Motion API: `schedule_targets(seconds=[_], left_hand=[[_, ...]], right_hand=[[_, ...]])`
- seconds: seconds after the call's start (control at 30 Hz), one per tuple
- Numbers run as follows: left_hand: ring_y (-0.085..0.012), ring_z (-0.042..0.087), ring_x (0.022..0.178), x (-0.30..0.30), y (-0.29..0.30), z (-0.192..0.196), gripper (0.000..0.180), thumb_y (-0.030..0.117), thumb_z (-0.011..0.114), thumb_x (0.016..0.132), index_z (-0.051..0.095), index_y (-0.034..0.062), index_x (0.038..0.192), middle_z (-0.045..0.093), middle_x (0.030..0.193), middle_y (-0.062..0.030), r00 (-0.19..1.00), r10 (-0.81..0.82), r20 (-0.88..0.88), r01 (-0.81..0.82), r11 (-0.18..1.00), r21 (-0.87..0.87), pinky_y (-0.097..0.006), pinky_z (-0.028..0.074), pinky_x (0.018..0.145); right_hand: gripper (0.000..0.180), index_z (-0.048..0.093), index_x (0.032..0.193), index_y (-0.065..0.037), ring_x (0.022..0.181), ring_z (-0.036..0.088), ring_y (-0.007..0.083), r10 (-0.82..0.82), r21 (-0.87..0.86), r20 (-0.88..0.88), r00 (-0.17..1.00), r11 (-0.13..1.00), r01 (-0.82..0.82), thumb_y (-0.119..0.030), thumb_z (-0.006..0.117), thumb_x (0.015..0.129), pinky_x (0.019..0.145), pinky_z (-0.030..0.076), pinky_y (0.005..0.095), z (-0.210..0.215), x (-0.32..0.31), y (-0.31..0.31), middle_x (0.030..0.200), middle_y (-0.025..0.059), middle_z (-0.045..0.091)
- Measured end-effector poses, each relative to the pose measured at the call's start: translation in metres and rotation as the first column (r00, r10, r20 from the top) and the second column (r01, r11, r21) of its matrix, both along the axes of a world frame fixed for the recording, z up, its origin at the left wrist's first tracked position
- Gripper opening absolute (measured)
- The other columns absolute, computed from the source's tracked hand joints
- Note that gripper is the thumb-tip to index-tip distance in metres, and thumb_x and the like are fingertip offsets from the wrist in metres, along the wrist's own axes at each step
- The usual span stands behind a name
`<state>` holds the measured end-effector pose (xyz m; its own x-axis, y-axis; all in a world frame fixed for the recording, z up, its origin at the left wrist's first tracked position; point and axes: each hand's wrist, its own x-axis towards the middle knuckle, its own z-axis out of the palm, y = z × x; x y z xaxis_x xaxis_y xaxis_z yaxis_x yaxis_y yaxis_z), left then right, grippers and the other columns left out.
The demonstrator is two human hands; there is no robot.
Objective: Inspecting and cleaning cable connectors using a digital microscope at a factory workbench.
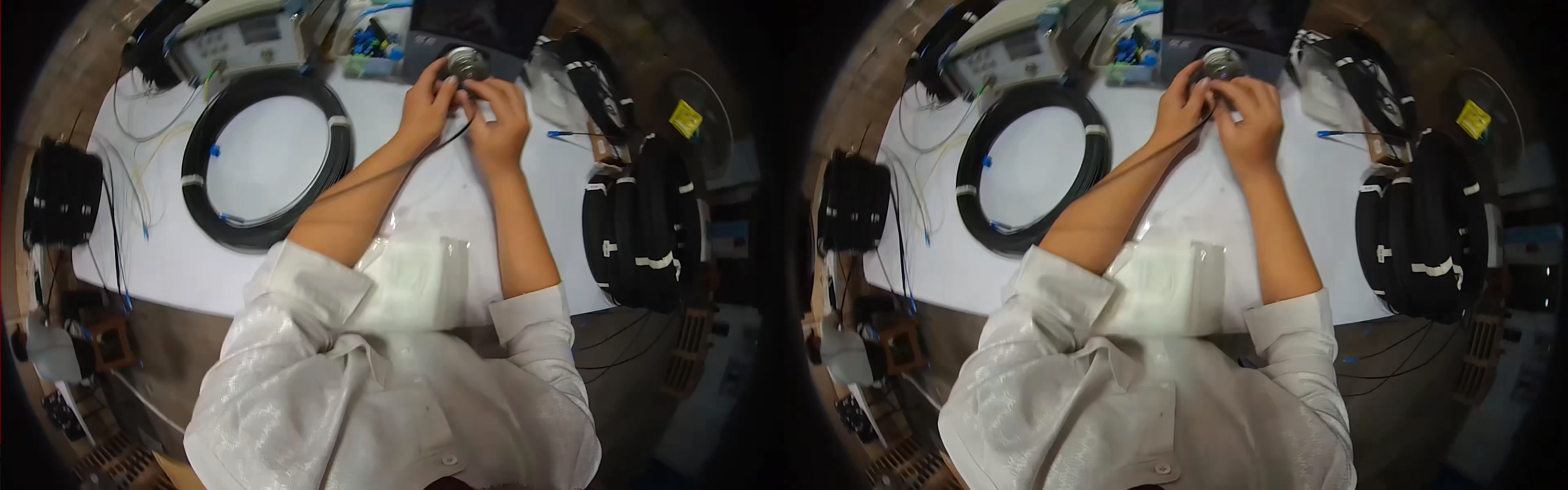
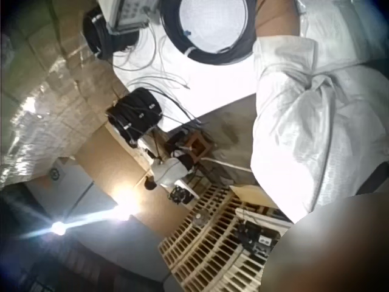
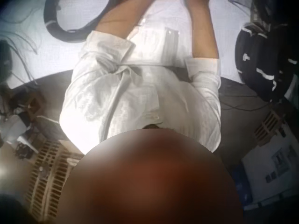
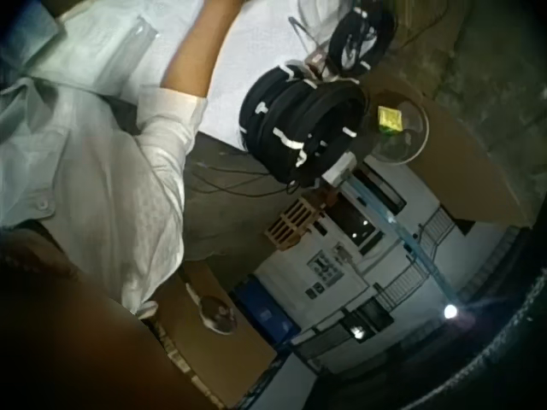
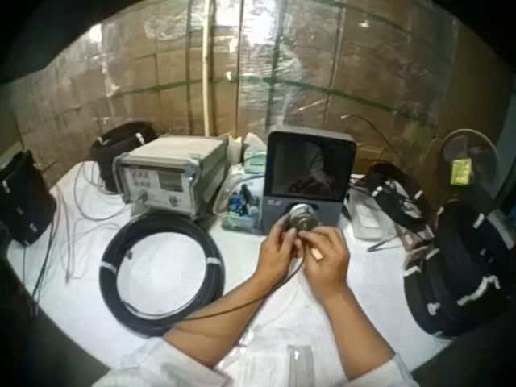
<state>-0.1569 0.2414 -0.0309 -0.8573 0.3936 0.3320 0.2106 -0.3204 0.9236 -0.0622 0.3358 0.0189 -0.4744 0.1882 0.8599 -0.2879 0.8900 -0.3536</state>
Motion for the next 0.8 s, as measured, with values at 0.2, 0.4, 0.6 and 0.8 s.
schedule_targets(seconds=[0.2, 0.4, 0.6, 0.8], left_hand=[[-0.0228, 0.073, 0.084, 0.005, -0.012, -0.01, 0.072, 0.035, 0.072, 0.097, 0.045, -0.0087, 0.148, 0.075, 0.098, -0.0138, 0.988, 0.101, -0.118, -0.13, 0.952, -0.277, -0.037, 0.057, 0.078], [-0.0333, 0.07, 0.112, 0.053, -0.07, 0.005, 0.055, 0.032, 0.074, 0.093, 0.062, -0.0011, 0.136, 0.071, 0.121, -0.0197, 0.955, -0.257, -0.144, 0.16, 0.864, -0.477, -0.041, 0.055, 0.098], [-0.0334, 0.062, 0.124, 0.108, -0.17, 0.05, 0.022, 0.023, 0.078, 0.088, 0.079, 0.0069, 0.102, 0.067, 0.13, -0.0152, 0.611, -0.692, -0.384, 0.426, 0.697, -0.577, -0.043, 0.047, 0.108], [-0.0418, 0.048, 0.142, 0.13, -0.199, 0.035, 0.074, 0.047, 0.085, 0.078, 0.067, 0.0148, 0.142, 0.055, 0.151, -0.0211, 0.521, -0.717, -0.464, 0.176, 0.622, -0.763, -0.051, 0.038, 0.117]], right_hand=[[0.016, 0.075, 0.101, 0.001, 0.078, 0.07, 0.0154, 0.257, -0.213, 0.255, 0.932, 0.955, -0.205, -0.011, 0.08, 0.092, 0.071, 0.055, 0.0269, 0.023, 0.063, -0.033, 0.089, 0.0079, 0.074], [0.017, 0.072, 0.102, 0.003, 0.081, 0.062, 0.0066, 0.588, -0.795, 0.399, 0.703, 0.604, -0.055, -0.014, 0.075, 0.099, 0.073, 0.049, 0.0222, 0.016, 0.147, -0.039, 0.088, 0.001, 0.071], [0.019, 0.073, 0.105, 0.003, 0.084, 0.065, 0.009, 0.604, -0.799, 0.386, 0.697, 0.597, -0.075, -0.014, 0.076, 0.098, 0.077, 0.053, 0.0251, -0.002, 0.193, -0.076, 0.094, 0.0035, 0.073], [0.018, 0.074, 0.101, 0.002, 0.08, 0.066, 0.012, 0.558, -0.672, 0.463, 0.689, 0.727, -0.138, -0.014, 0.078, 0.094, 0.075, 0.053, 0.0282, -0.004, 0.197, -0.092, 0.087, 0.0076, 0.075]])
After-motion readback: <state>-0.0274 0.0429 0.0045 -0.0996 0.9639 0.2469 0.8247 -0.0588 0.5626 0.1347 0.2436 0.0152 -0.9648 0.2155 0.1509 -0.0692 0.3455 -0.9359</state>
